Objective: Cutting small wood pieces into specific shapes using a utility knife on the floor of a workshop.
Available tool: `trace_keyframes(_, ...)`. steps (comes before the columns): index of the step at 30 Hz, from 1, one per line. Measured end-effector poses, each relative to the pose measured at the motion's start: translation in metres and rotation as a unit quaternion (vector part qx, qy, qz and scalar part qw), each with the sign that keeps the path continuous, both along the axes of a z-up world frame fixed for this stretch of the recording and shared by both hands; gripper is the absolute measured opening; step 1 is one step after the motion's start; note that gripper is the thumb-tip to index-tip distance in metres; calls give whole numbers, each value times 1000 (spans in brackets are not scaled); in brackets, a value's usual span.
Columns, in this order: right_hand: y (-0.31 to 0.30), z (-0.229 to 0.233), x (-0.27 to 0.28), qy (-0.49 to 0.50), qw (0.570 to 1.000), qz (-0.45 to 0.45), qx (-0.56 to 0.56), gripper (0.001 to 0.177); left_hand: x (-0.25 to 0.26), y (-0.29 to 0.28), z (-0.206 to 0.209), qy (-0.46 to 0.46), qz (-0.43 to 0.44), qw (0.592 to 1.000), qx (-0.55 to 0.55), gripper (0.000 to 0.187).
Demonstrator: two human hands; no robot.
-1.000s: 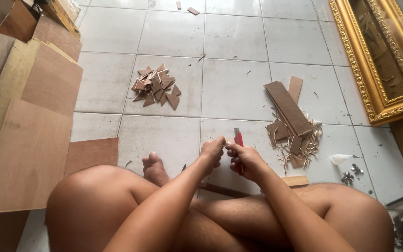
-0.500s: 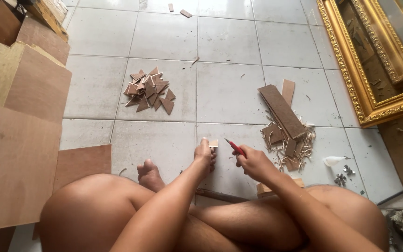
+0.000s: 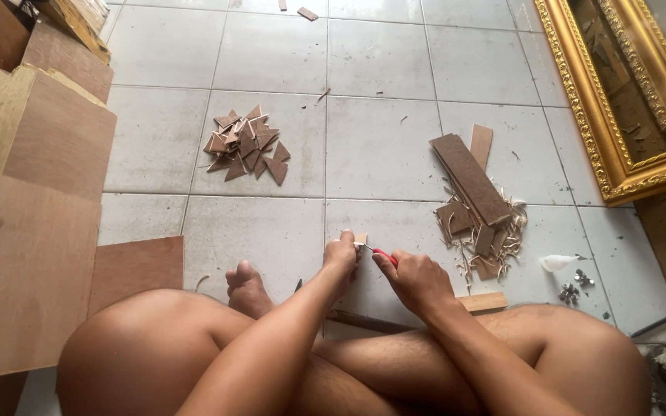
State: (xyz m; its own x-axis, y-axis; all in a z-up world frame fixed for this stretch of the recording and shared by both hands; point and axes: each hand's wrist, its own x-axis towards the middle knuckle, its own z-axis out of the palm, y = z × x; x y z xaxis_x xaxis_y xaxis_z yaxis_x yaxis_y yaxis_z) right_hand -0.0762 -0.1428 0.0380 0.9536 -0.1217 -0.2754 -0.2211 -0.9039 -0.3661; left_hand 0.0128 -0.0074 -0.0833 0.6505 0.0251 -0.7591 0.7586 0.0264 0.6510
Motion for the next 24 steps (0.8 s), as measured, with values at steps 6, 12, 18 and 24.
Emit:
trace_keyframes(6, -3, -2, 0, -6, 1000, 10, 3, 76, 3, -3, -15, -10, 6, 1000, 10, 34)
trace_keyframes(12, -2, -3, 0, -11, 1000, 13, 3, 74, 5, -6, -26, -9, 12, 1000, 16, 33)
trace_keyframes(18, -5, -24, 5, 16, 999, 29, -9, 80, 4, -7, -22, 2, 10, 1000, 25, 34)
trace_keyframes(24, -3, -27, 10, 26, 998, 40, -37, 79, 7, -4, -27, 11, 13, 1000, 26, 36)
